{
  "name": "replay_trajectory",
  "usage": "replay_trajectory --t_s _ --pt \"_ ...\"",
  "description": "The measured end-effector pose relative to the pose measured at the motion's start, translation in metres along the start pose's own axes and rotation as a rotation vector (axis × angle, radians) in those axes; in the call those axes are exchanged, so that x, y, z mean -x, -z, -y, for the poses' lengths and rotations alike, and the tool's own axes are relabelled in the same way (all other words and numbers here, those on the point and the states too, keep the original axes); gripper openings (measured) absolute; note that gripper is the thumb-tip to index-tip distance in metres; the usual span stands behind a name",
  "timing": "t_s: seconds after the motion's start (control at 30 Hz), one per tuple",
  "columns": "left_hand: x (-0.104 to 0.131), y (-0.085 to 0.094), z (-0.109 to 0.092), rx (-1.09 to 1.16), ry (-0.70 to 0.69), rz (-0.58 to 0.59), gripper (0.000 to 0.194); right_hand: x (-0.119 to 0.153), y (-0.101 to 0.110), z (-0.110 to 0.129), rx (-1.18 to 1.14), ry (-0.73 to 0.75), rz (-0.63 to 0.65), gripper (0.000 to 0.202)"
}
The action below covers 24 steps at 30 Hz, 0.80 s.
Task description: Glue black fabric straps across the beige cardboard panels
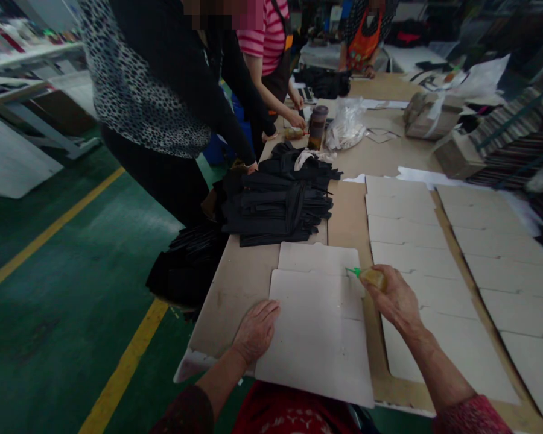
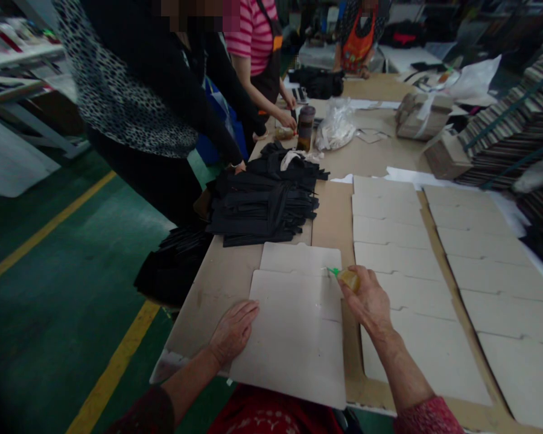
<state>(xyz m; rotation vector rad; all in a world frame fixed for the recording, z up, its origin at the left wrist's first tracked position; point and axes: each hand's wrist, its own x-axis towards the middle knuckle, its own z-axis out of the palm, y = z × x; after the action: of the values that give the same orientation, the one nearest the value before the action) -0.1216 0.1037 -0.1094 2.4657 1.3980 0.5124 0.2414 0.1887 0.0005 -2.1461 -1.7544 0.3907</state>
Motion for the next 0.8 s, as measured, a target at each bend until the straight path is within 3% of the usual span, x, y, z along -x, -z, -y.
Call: replay_trajectory --t_s 0.3,0.57,0.7,0.8 --pt "0.000 -0.001 0.001 -0.015 0.004 0.010 0.050 0.002 0.002 -0.002 -0.155 -0.049 0.091 0.045" --pt "0.000 0.000 0.000 0.004 -0.001 0.004 0.050 0.007 -0.010 0.000 -0.239 -0.088 0.000 0.051" --pt "0.000 0.003 -0.003 0.013 0.014 0.008 0.050 0.010 -0.013 0.012 -0.360 -0.171 -0.088 0.057" --pt "0.000 0.005 -0.004 0.033 0.030 0.018 0.051 0.009 -0.019 0.027 -0.465 -0.185 -0.066 0.060"
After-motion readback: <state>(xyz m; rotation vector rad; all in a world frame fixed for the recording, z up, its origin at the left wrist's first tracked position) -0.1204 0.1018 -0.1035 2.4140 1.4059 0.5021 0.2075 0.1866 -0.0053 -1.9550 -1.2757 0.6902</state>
